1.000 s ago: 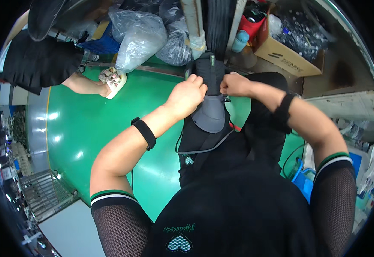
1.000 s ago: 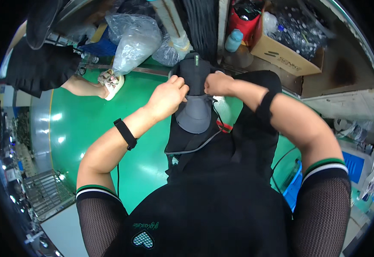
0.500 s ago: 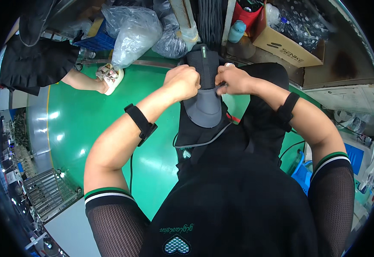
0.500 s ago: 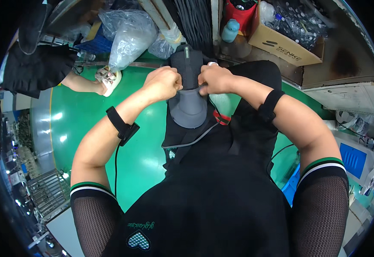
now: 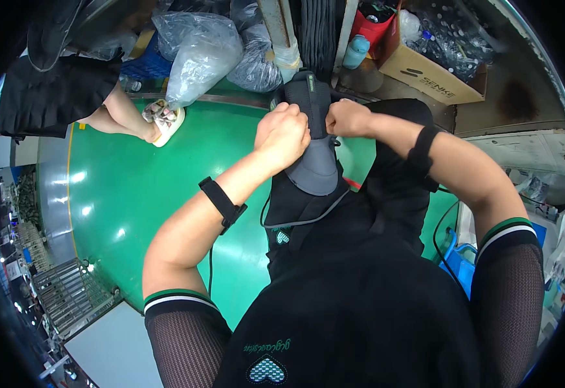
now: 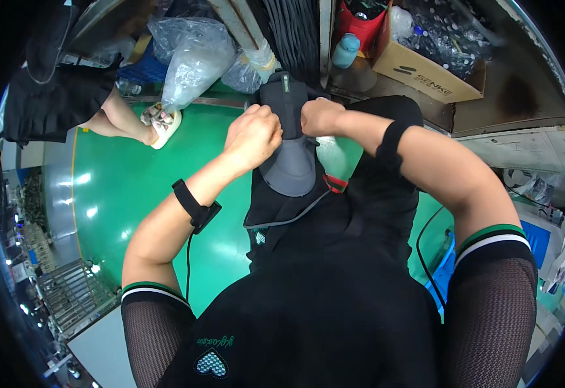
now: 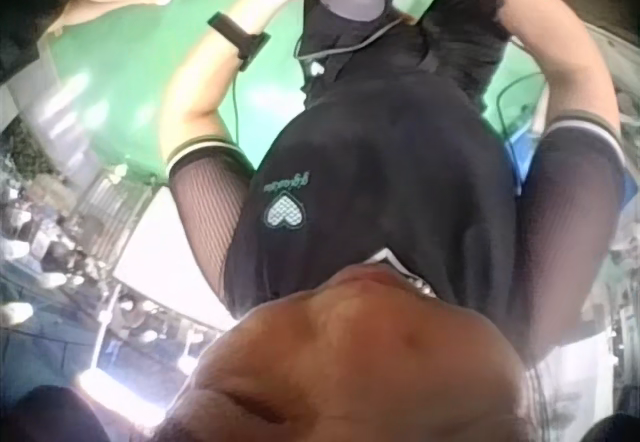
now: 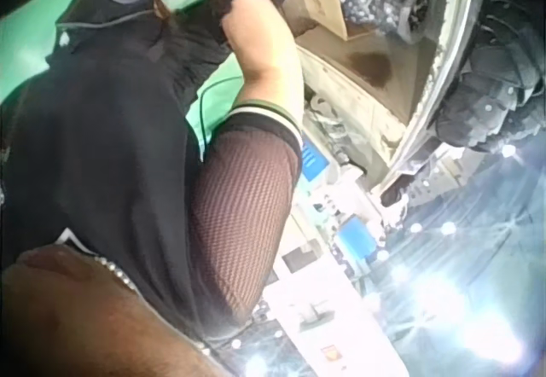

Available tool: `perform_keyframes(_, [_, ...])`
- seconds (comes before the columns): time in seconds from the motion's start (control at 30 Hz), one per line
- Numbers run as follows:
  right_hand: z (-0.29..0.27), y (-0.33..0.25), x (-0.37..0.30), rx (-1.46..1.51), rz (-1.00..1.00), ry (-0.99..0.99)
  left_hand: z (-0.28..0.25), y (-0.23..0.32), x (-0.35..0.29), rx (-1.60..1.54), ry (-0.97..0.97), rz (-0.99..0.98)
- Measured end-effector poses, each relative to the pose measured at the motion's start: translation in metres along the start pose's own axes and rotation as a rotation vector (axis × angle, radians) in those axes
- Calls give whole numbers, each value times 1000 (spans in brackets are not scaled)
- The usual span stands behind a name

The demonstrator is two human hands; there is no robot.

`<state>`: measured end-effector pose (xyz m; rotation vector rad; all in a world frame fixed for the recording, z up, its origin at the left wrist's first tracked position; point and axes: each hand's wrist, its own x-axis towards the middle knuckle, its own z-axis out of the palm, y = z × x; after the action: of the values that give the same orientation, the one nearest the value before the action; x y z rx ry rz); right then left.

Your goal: Threading laces into the upper part of a shoe in a factory setting.

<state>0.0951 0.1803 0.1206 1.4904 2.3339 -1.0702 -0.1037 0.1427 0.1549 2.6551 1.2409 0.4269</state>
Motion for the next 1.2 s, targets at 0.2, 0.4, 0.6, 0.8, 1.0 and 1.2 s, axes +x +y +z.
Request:
perform_keyframes(0.2, [24,1,-9,94,113,224,4,-2,-4,-35,85,17])
perform_keyframes(0.4, [32,-7,-31,365,-204,641,3,-11,-13,-203,142,-86])
perform_keyframes(0.6, [30,2,-33,222,-216,593,7,-2,-5,-249,192,-92])
perform_keyframes(0.8, [39,-11,-30,230,-127,605,8,2,-9,-167,178,-51])
perform_keyframes(1.0, [54,-20,-29,483,-78,905,5,2,-9,-140,161,-53])
perform_keyframes(1.2, [43,-32,-21,604,-213,1039,8,7,-9,-189,158,-71])
